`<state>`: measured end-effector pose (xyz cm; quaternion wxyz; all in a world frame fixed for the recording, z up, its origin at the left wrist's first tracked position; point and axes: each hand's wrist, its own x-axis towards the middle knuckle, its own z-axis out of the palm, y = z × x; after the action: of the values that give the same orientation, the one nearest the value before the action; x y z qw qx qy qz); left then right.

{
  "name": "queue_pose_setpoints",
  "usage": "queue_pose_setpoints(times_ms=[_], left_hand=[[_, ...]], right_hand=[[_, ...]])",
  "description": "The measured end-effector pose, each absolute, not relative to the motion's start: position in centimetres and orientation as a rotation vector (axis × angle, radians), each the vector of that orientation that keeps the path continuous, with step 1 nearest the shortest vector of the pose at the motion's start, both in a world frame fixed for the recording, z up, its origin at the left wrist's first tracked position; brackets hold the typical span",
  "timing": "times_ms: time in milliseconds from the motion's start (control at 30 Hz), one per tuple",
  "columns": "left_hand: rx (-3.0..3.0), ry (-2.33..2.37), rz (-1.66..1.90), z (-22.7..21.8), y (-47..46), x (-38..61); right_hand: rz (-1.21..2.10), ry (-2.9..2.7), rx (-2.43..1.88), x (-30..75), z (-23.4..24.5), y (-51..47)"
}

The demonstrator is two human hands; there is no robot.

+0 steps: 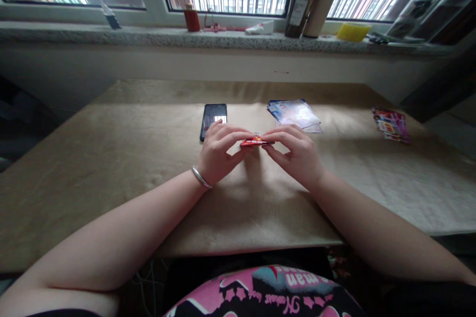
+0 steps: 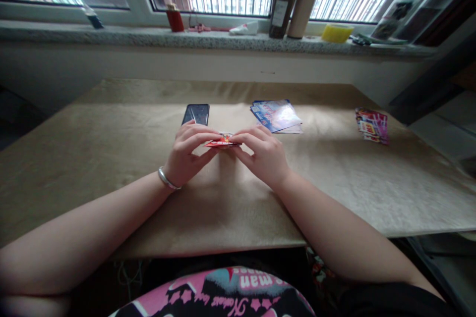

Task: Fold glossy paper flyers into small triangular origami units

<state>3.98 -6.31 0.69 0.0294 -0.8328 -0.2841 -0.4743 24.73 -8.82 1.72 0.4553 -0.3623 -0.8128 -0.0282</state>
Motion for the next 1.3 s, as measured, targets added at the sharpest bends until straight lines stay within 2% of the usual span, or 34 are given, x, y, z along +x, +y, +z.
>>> queue_pose_setpoints(times_ms=[300,533,767,1300], left_hand=[[-2.606,-0.873,-1.516,0.69,-6.41,4.02],[-2.645,-0.764,-1.570,0.71,-6.12,3.90],[-2.653,-0.865,-1.598,0.54,-6.08,3.92],[-2.642,-0.774,-1.798,0.42,-6.09,4.14]], right_hand=[[-0.094,-2.000,-0.838,24.71,1.80,-8.76],[-0.021,-1.973,-0.835,24.59,1.76,-8.76],[0.058,-1.919,-0.831,24.43,1.80,-8.63],[-0.092,-1.949,-0.787,24.64,1.95,-8.82]])
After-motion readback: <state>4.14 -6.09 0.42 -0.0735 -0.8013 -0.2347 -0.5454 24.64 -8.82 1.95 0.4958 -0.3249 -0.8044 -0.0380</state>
